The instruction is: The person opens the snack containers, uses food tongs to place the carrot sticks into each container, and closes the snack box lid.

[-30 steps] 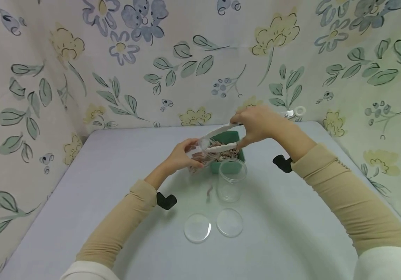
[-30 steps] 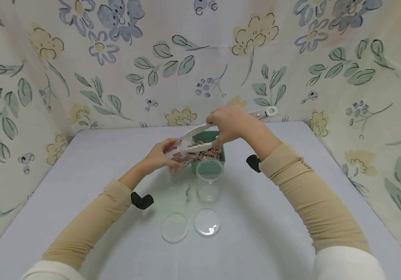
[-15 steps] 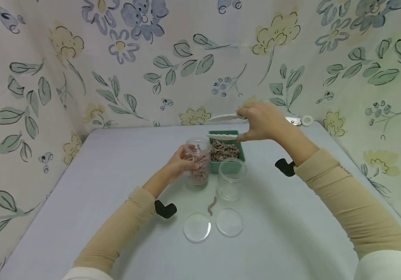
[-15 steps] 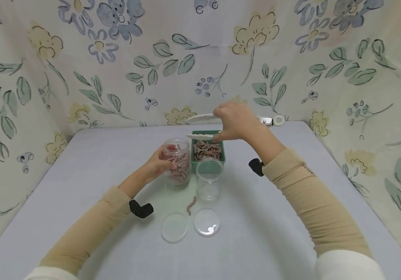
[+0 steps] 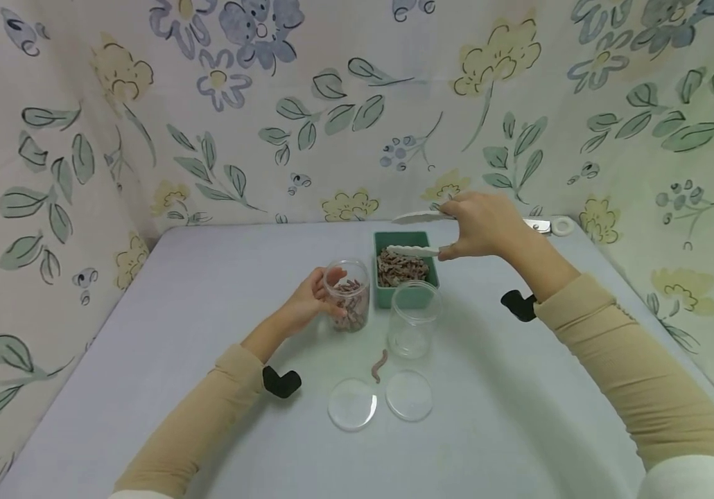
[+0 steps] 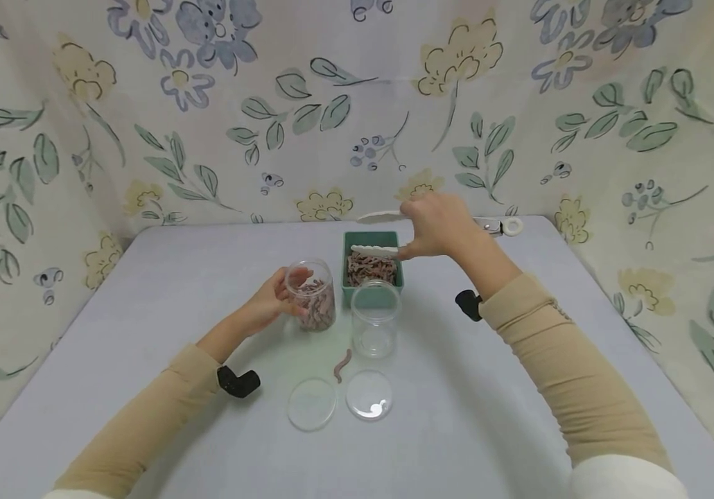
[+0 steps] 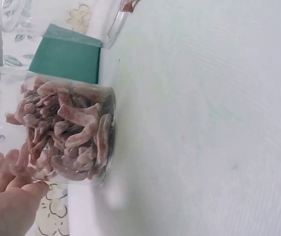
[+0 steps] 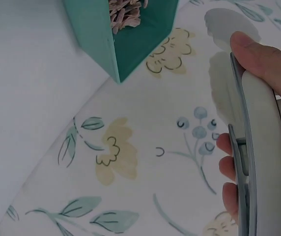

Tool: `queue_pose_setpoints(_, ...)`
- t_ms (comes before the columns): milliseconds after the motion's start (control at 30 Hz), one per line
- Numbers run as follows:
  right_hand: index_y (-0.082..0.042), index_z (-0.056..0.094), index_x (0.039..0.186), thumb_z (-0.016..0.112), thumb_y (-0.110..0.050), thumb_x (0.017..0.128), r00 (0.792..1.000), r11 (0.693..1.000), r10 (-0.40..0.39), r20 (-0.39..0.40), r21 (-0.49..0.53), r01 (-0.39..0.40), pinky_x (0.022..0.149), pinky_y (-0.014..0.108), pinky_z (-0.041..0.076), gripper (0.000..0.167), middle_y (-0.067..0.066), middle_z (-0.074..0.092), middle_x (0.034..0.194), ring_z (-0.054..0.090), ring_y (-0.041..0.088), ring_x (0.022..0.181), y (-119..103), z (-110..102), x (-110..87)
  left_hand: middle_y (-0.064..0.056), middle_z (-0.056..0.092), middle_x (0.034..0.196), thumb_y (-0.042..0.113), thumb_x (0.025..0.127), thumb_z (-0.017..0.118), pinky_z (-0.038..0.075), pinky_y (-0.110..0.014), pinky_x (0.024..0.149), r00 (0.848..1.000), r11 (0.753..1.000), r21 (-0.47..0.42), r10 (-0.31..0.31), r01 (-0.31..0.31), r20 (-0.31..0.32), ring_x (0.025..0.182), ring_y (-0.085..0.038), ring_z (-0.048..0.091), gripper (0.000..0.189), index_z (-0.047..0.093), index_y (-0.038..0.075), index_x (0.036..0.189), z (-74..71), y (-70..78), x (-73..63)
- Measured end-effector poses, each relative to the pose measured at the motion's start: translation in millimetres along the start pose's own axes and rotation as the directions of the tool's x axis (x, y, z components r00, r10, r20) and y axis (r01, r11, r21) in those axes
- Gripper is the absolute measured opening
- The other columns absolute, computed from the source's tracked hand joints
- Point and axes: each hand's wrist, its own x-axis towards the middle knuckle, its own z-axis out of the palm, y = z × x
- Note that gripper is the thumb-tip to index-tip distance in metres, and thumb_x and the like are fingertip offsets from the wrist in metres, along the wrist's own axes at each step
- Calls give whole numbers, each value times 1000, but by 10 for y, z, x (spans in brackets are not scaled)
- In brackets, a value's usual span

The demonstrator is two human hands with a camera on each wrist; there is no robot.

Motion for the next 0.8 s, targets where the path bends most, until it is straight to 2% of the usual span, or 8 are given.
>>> queue_pose_setpoints(133, 0, 65, 116, 84, -42, 67, 1000, 1000, 13, 27, 0, -13, 61, 41, 52, 68, 11, 68, 103, 62, 28, 85, 22, 40, -4, -19, 39, 148, -10, 74, 76, 24, -43, 116, 999, 987, 157, 12, -20, 51, 139, -32, 34, 74, 37, -1, 137, -57, 58, -46)
queue_pose_setpoints(233, -1, 64, 116, 84, -42, 66, 998, 1000, 28, 53, 2, -28, 61, 42, 52, 67, 12, 68, 104, 61, 28, 85, 35, 71, -8, -20, 39, 148, -7, 75, 78, 24, -43, 116, 996, 976, 216, 20, -37, 82, 140, -33, 32, 76, 37, -2, 138, -77, 92, -79)
queue_pose_setpoints(367, -1, 63, 117, 85, -41, 66, 996, 999, 50, 77, 12, -51, 65, 45, 52, 68, 14, 67, 108, 62, 30, 90, 49, 99, -18, -20, 34, 152, -1, 74, 81, 19, -50, 116, 995, 948, 315, 22, -51, 95, 143, -36, 26, 85, 32, -1, 144, -66, 161, -118)
queue_pose_setpoints(467, 0, 63, 117, 85, -42, 66, 995, 998, 62, 78, 17, -63, 68, 47, 53, 70, 15, 67, 110, 62, 31, 93, 53, 116, -28, -19, 25, 157, 5, 72, 84, 16, -52, 116, 995, 912, 401, 69, -91, 68, 145, -36, 19, 99, 24, 1, 151, -30, 270, -143)
queue_pose_setpoints(533, 2, 62, 118, 84, -43, 66, 994, 997, 72, 80, 21, -74, 69, 47, 54, 73, 16, 67, 110, 62, 33, 95, 56, 129, -31, -17, 20, 159, 6, 71, 85, 16, -50, 117, 989, 895, 420, 141, -148, 47, 146, -33, 15, 106, 19, 2, 153, 10, 356, -158)
queue_pose_setpoints(633, 4, 60, 122, 83, -46, 67, 991, 995, 97, 88, 25, -99, 72, 49, 54, 78, 18, 66, 113, 62, 34, 97, 71, 157, -31, -14, 17, 160, 7, 70, 87, 15, -43, 118, 958, 879, 390, 286, -275, 30, 148, -26, 13, 109, 17, 2, 154, 110, 475, -186)
queue_pose_setpoints(733, 4, 59, 122, 82, -49, 67, 988, 992, 119, 99, 29, -122, 72, 49, 54, 80, 17, 65, 111, 61, 34, 96, 94, 193, -27, -15, 18, 160, 13, 71, 88, 15, -39, 118, 909, 854, 322, 414, -407, 50, 148, -24, 13, 109, 18, 0, 153, 260, 547, -234)
queue_pose_setpoints(800, 4, 58, 120, 82, -50, 67, 986, 991, 129, 107, 32, -133, 71, 48, 54, 79, 17, 65, 108, 61, 34, 94, 109, 217, -26, -17, 19, 159, 14, 70, 89, 16, -38, 118, 880, 836, 282, 470, -471, 76, 147, -25, 14, 109, 19, -3, 152, 386, 570, -280)
